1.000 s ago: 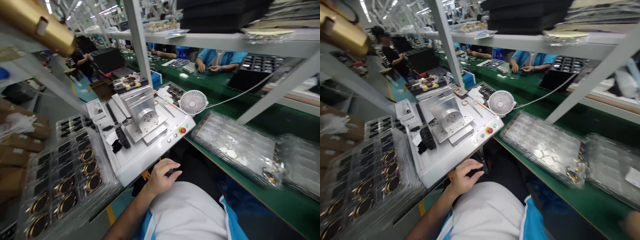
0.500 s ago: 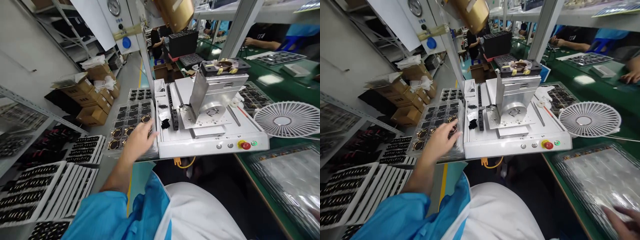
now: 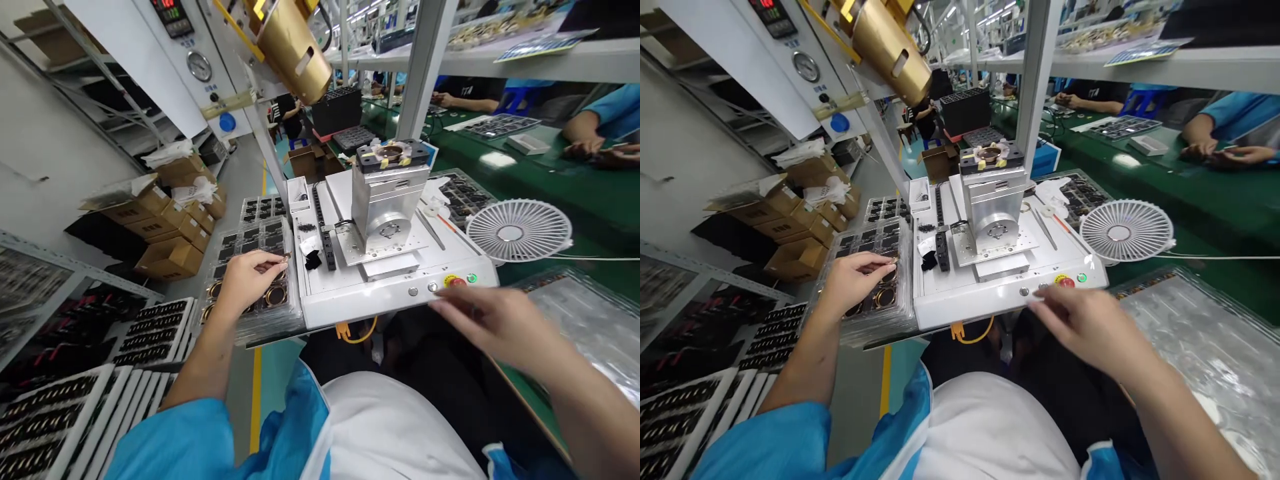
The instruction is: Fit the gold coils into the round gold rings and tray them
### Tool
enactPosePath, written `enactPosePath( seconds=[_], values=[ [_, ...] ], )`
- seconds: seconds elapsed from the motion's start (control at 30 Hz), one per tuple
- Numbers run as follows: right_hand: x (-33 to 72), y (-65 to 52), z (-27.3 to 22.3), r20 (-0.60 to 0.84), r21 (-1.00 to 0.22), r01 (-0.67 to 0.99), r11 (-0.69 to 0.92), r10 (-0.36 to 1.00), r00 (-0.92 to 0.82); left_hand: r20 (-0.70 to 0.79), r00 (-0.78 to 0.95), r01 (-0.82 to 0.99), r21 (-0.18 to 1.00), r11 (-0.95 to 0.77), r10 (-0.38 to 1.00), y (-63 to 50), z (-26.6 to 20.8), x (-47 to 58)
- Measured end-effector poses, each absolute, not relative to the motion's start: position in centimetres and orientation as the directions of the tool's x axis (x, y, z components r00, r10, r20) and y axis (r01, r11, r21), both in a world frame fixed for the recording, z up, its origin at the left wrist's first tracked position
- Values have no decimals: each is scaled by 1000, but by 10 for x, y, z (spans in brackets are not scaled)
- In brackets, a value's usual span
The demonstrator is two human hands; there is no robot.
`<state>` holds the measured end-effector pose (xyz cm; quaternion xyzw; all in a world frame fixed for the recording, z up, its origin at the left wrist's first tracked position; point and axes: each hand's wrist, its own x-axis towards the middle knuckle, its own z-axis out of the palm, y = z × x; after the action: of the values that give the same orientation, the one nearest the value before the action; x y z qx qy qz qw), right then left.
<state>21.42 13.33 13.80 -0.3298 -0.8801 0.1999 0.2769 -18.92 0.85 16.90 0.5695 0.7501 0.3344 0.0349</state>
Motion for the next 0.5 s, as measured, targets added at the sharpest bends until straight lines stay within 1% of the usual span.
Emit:
enactPosePath(
  seconds=[0.1,0.17,0.23,0.27,0.3,0.4,0.43,0.5],
  values=[
    [192,181,184,576,-472,434,767,641,-507,413,-297,848,529,38,861,13,175,-176],
    [166,216,216,699,-411,413,813,572,-430,482,-241,873,488,-29,842,18,181,-168],
    [138,247,245,737,-306,385,871,473,-483,552,-156,893,433,-121,819,21,190,-162],
    [125,260,258,721,-279,368,887,447,-529,581,-109,898,405,-170,807,22,195,-160],
    [115,271,269,672,-278,358,892,446,-591,608,-63,901,375,-217,791,22,202,-158],
    [93,293,292,477,-351,340,872,479,-737,669,53,900,290,-326,741,26,225,-156],
    [89,297,297,434,-376,330,866,479,-763,679,81,898,267,-349,729,29,233,-155],
    [85,303,301,409,-426,285,859,464,-786,675,123,890,249,-382,727,41,248,-152]
  ],
)
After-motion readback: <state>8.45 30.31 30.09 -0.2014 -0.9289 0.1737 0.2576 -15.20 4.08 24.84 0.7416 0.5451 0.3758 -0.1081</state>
